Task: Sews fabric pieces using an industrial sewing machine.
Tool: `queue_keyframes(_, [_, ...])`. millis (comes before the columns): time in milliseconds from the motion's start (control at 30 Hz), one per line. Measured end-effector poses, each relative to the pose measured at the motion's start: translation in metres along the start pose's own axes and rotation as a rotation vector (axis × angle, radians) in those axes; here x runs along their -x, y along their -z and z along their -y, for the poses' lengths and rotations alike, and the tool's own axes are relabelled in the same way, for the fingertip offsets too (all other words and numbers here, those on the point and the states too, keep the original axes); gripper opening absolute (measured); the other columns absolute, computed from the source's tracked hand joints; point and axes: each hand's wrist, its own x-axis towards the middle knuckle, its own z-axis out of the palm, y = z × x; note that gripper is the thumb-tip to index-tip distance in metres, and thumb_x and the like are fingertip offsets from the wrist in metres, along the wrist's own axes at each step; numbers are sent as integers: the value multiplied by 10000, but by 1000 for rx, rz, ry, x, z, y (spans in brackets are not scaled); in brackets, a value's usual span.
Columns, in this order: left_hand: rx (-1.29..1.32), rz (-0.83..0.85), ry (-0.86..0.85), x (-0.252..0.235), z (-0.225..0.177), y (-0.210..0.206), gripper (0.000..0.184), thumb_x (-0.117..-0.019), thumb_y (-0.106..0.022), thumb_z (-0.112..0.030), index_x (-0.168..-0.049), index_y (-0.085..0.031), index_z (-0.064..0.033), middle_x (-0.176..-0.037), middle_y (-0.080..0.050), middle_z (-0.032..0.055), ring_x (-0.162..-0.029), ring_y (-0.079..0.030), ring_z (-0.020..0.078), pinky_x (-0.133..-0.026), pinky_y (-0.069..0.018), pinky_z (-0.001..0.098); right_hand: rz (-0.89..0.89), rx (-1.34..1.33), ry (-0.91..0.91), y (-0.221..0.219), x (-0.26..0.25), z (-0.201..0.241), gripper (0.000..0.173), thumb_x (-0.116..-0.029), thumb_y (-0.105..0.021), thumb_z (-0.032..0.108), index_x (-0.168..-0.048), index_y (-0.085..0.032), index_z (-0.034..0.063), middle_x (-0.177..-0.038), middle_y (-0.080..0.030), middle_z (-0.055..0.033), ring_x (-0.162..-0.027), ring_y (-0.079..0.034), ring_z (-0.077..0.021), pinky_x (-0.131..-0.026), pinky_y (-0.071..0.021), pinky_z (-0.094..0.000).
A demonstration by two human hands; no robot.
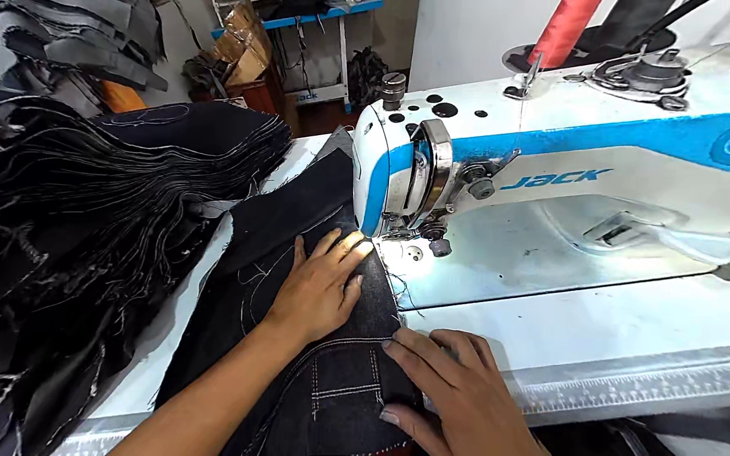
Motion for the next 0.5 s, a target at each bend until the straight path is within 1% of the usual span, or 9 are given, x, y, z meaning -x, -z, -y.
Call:
queue_keyframes(67, [-46, -16, -8, 3, 0, 3, 500, -1042, -332, -367, -1512, -500, -351, -1575, -468, -92, -1496, -377, 267, -1094, -304, 744, 16, -15, 10, 2, 1, 0, 566, -972, -475, 685, -1295, -693, 273, -1326, -672, 60, -1083, -604, -226, -914, -432, -459])
queue_keyframes(133, [-61, -41, 10, 6, -2, 5, 497, -1041, -325, -344, -1494, -530, -357, -1550, -503, -100, -1438, -457, 265, -1061, -372, 695, 34, -30, 10, 5, 4, 0, 545, -993, -461, 658, -1302, -690, 272, -1330, -672, 59, -1092, -605, -231, -919, -430, -465])
queue_keyframes(200, [-72, -46, 38, 4, -6, 6, 477, -1055, -339, -338, -1481, -552, -346, -1529, -526, -106, -1383, -502, 266, -1010, -409, 646, 9, -26, 8, 3, 6, 0, 519, -1025, -400, 634, -1280, -688, 285, -1317, -673, 70, -1094, -605, -222, -929, -427, -461])
queue_keyframes(233, [-65, -43, 52, 3, -7, 5, 470, -1061, -352, -329, -1487, -550, -328, -1529, -524, -108, -1384, -494, 275, -1005, -405, 642, -11, -21, 4, 1, 6, 0, 502, -1037, -375, 623, -1262, -687, 300, -1306, -674, 84, -1092, -604, -212, -930, -425, -450])
queue_keyframes(267, [-40, -40, 65, 0, -7, 4, 462, -1072, -361, -325, -1497, -544, -304, -1541, -514, -108, -1418, -456, 296, -1024, -383, 664, -33, -14, -1, -2, 5, 0, 481, -1046, -361, 606, -1244, -686, 313, -1293, -674, 98, -1083, -600, -202, -925, -418, -440])
queue_keyframes(333, [38, -24, 85, -6, -4, 3, 453, -1090, -357, -322, -1505, -535, -287, -1567, -487, -108, -1519, -311, 339, -1081, -264, 749, -62, 14, -17, -5, 2, 0, 465, -1057, -344, 578, -1234, -687, 320, -1291, -674, 103, -1065, -605, -198, -909, -427, -438])
queue_keyframes(367, [55, -27, 84, -9, -2, 2, 447, -1093, -355, -324, -1493, -551, -286, -1562, -493, -108, -1536, -276, 343, -1086, -233, 768, -73, 30, -30, -7, 0, 1, 467, -1059, -339, 574, -1236, -689, 320, -1293, -675, 104, -1056, -610, -198, -898, -431, -440])
queue_keyframes(500, [57, 30, 72, -22, 4, 6, 427, -1107, -356, -329, -1450, -598, -254, -1541, -522, -84, -1542, -268, 333, -1090, -208, 779, -103, 58, -61, -12, -10, 5, 466, -1044, -374, 571, -1202, -717, 298, -1277, -692, 91, -1021, -631, -202, -855, -453, -441])
